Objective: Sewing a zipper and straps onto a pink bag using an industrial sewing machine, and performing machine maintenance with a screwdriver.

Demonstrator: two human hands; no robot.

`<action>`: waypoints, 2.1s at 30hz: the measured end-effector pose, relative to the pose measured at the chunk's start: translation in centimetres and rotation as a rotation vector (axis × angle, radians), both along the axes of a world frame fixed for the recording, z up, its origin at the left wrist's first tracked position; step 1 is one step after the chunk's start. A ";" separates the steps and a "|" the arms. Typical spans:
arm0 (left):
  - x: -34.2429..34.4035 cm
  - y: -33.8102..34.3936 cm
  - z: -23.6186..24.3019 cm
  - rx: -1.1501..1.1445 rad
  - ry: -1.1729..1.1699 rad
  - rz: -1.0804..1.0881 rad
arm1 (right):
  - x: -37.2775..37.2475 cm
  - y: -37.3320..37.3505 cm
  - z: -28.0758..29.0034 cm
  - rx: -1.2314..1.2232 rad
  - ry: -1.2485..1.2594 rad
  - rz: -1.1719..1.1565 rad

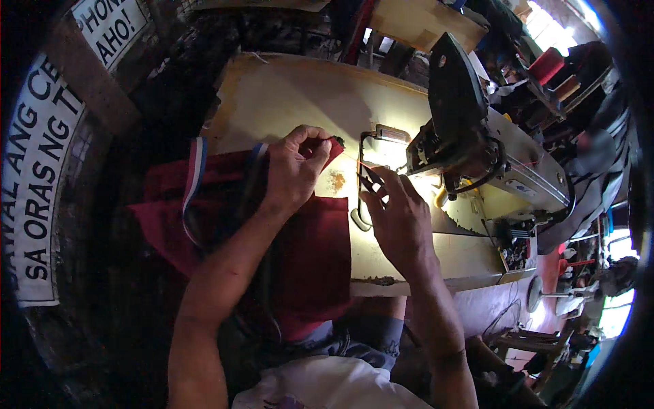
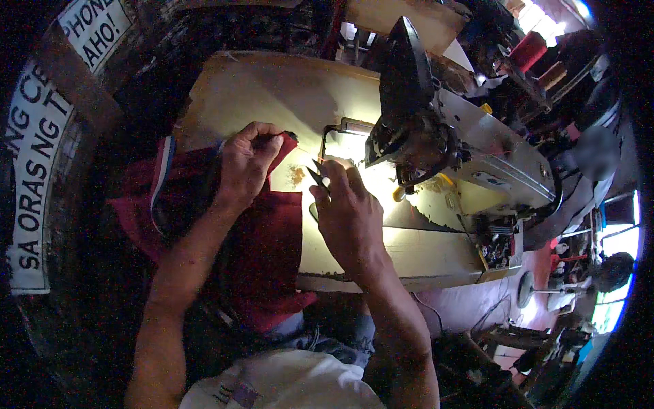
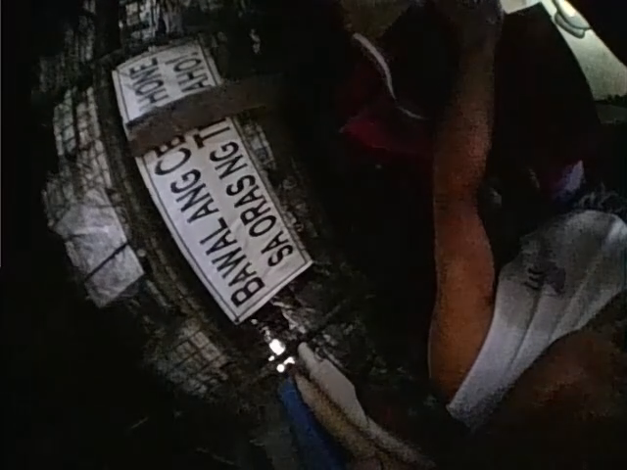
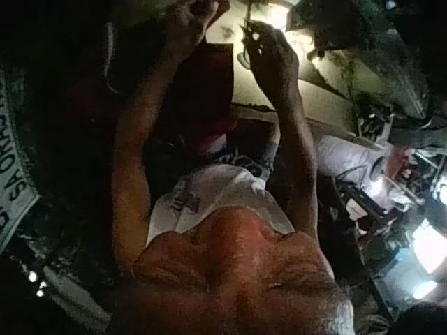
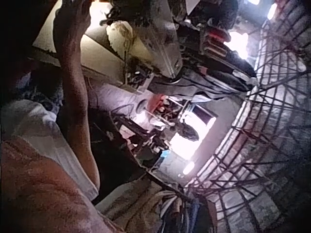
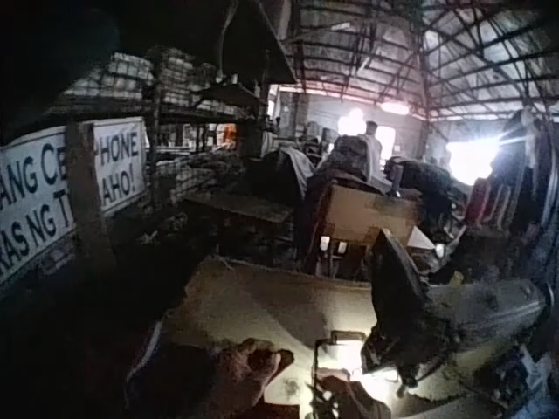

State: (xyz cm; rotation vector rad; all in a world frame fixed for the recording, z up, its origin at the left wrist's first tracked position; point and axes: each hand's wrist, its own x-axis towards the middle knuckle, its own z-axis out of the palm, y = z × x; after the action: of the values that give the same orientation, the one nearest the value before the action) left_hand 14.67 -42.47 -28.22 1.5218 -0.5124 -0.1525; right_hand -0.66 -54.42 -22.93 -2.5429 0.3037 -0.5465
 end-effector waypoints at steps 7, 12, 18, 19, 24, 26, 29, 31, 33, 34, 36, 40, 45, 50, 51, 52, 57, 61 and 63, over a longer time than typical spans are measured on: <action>-0.4 -0.3 0.5 -0.073 -0.018 -0.006 | 4.4 0.7 0.7 -0.146 0.115 -0.112; -0.5 -0.3 0.5 -0.133 0.017 -0.020 | 6.1 0.4 0.3 -0.095 0.103 -0.059; -0.1 0.2 0.4 0.017 0.048 -0.127 | 2.6 0.4 -1.1 0.048 -0.123 -0.097; -0.4 0.1 0.3 0.021 0.046 -0.136 | 1.5 0.3 -1.5 0.108 -0.126 -0.127; -4.1 -2.0 -0.2 0.064 0.013 -0.430 | -2.9 -1.8 -3.3 0.607 -0.015 -0.178; -5.6 -3.2 -0.2 0.032 0.093 -0.510 | -3.8 -2.9 -3.9 0.824 0.091 -0.193; -6.7 -4.7 0.0 0.115 0.159 -0.544 | -4.6 -3.8 -4.6 0.910 0.040 -0.234; -7.2 -5.4 0.0 0.037 0.217 -0.534 | -5.0 -4.1 -5.0 0.933 0.023 -0.274; -6.8 -6.1 0.1 0.050 0.269 -0.543 | -5.4 -4.3 -5.4 0.949 -0.012 -0.219; -6.5 -6.4 0.0 0.088 0.178 -0.548 | -5.5 -4.4 -5.7 0.972 -0.003 -0.242; -5.9 -6.7 -0.1 0.133 0.082 -0.554 | -5.4 -4.6 -6.1 0.984 -0.040 -0.200; -5.3 -6.7 -0.6 -0.023 0.229 -0.425 | -4.7 -4.5 -6.5 0.949 -0.023 -0.262; -6.0 -6.5 -0.9 0.012 0.043 -0.226 | -5.4 -3.0 -5.4 0.208 -0.184 -0.335; -6.2 -6.5 -0.7 -0.009 0.004 -0.266 | -5.6 -1.7 -4.4 0.180 -0.092 -0.406; -6.3 -6.4 -0.7 0.011 -0.027 -0.264 | -5.2 -1.6 -4.4 0.188 -0.092 -0.392; -6.3 -6.4 -0.6 0.037 -0.050 -0.247 | -4.9 -1.5 -4.4 0.196 -0.093 -0.378; -6.6 -6.2 -0.3 0.028 -0.068 -0.268 | -3.3 -1.2 -3.6 0.229 -0.070 -0.392; -6.7 -6.0 -0.4 0.016 -0.040 -0.289 | -2.9 -1.5 -2.9 0.295 0.037 -0.388; -6.7 -5.9 -0.6 0.049 -0.047 -0.279 | -2.7 -1.6 -3.2 0.292 0.032 -0.386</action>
State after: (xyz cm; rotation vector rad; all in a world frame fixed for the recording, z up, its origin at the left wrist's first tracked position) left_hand 7.95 -48.42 -28.79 1.4989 -0.7628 -0.3475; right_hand -3.36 -56.00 -26.13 -2.2185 0.8337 -0.5556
